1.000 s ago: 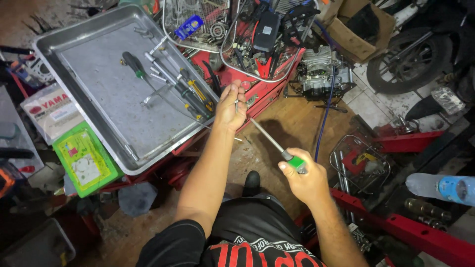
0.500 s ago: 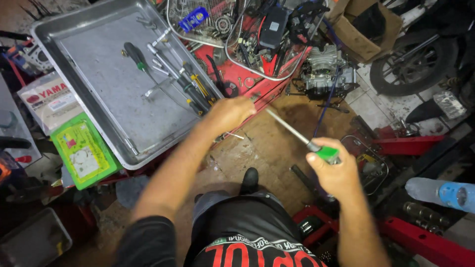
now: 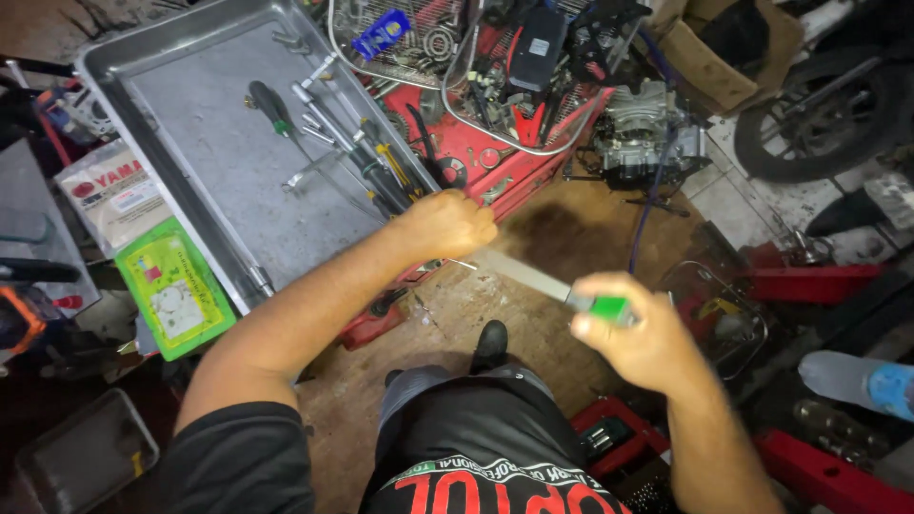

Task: Cleaning engine components and assembling a motorcycle engine using a brush, T-handle wrench, and torque wrench

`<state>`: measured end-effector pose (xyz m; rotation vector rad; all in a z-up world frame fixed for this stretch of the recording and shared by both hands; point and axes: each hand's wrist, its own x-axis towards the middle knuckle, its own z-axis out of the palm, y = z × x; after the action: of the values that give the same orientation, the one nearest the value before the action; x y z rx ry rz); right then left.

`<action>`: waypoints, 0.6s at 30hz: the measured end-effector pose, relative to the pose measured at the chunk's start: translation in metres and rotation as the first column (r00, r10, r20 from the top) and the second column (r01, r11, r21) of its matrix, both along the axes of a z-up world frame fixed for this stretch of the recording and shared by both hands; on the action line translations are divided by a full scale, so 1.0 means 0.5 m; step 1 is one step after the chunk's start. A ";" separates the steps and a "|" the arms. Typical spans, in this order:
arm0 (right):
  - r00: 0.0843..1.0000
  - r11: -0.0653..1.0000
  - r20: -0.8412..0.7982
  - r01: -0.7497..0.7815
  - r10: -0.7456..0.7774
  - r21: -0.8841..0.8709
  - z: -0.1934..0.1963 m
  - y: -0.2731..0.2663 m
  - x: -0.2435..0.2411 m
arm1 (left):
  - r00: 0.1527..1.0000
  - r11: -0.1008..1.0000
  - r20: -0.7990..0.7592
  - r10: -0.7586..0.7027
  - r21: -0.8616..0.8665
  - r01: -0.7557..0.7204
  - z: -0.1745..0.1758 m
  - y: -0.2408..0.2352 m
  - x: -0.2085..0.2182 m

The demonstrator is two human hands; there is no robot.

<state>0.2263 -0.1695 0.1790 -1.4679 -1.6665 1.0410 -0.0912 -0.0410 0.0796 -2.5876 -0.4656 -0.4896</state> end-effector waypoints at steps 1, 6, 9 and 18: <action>0.999 0.999 -0.010 -0.046 0.046 -0.009 0.009 -0.007 -0.008 | 1.000 1.000 0.014 0.026 -0.002 -0.026 0.003 0.000 -0.002; 0.998 1.000 0.060 -0.020 0.020 -0.015 -0.009 0.007 0.000 | 0.993 0.992 0.016 0.121 0.020 -0.121 0.018 -0.017 -0.024; 0.992 0.990 0.047 -0.115 0.119 -0.077 -0.005 0.010 -0.012 | 0.985 0.982 -0.026 0.173 -0.072 -0.174 0.026 -0.031 -0.043; 0.996 0.999 0.076 -0.039 0.041 -0.035 -0.104 0.014 -0.003 | 0.294 0.027 0.239 0.925 -0.815 0.578 -0.073 -0.094 -0.053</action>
<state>0.2246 -0.1624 0.1269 -1.5186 -1.7463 1.0510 -0.1179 -0.0878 0.0432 -2.4001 -2.7611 -2.4412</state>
